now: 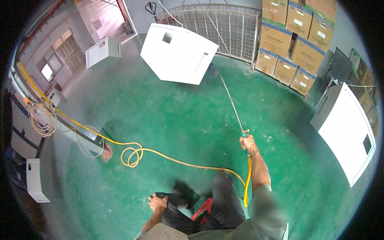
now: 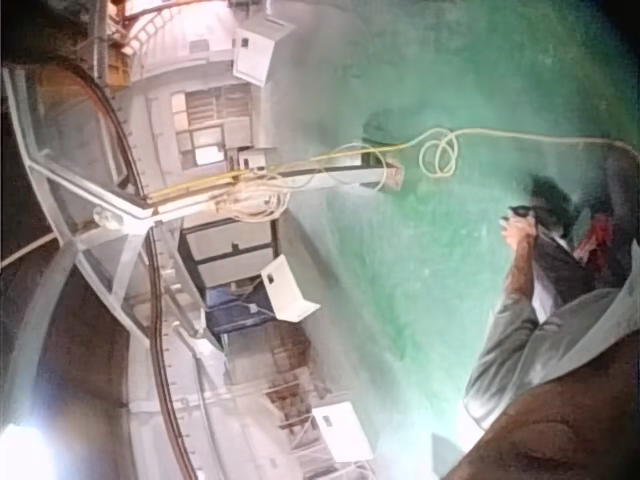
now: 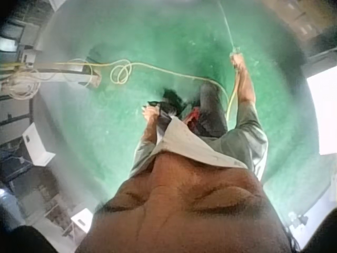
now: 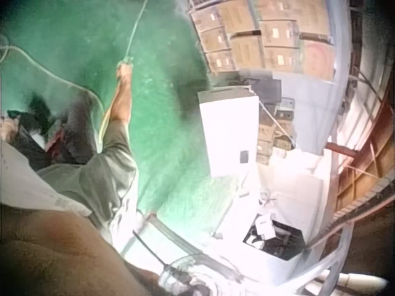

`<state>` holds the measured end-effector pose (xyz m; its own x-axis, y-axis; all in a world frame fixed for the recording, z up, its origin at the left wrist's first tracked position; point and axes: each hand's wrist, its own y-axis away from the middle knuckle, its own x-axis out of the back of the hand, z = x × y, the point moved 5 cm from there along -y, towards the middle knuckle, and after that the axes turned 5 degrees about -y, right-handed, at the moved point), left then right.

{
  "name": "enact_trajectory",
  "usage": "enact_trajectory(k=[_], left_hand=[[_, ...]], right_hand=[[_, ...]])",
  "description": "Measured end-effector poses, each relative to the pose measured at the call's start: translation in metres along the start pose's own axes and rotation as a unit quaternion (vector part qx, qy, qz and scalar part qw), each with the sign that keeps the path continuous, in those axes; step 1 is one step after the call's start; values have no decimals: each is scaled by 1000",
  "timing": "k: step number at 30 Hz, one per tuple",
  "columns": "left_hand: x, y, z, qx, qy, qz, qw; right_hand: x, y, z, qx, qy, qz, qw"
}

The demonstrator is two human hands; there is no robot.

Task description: Using a large handheld propane torch to heat white rectangular metal panels suspended from a conveyor line.

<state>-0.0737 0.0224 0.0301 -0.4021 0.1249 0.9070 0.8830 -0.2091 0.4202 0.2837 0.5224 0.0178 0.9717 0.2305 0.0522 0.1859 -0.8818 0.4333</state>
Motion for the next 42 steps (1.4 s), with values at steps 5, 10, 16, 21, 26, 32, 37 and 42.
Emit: enact_trajectory(k=[5, 10, 16, 21, 26, 32, 37, 42], left_hand=[[-1, -1, -2, 2, 5, 1, 1000], [0, -1, 5, 0, -3, 10, 1000], [3, 0, -6, -1, 15, 9, 1000], [5, 0, -6, -9, 20, 8, 1000], [1, 2, -25, -1, 26, 16, 1000], [9, 4, -15, -17, 38, 5, 999], [7, 2, -34, 1, 35, 6, 999], [-3, -5, -28, -9, 53, -1, 999]], right_hand=[[-12, -1, 6, 15, -10, -22, 1000], [-1, 32, 43, -11, 31, 13, 999], [3, 94, 113, -20, 77, 40, 996], [0, 130, 142, -13, 143, 47, 989], [-40, 171, 111, -49, 145, 20, 988], [-47, 160, 110, 11, 176, 29, 984], [-78, 183, 90, 49, 219, 40, 974], [-53, 211, 86, 125, 251, 53, 958]])
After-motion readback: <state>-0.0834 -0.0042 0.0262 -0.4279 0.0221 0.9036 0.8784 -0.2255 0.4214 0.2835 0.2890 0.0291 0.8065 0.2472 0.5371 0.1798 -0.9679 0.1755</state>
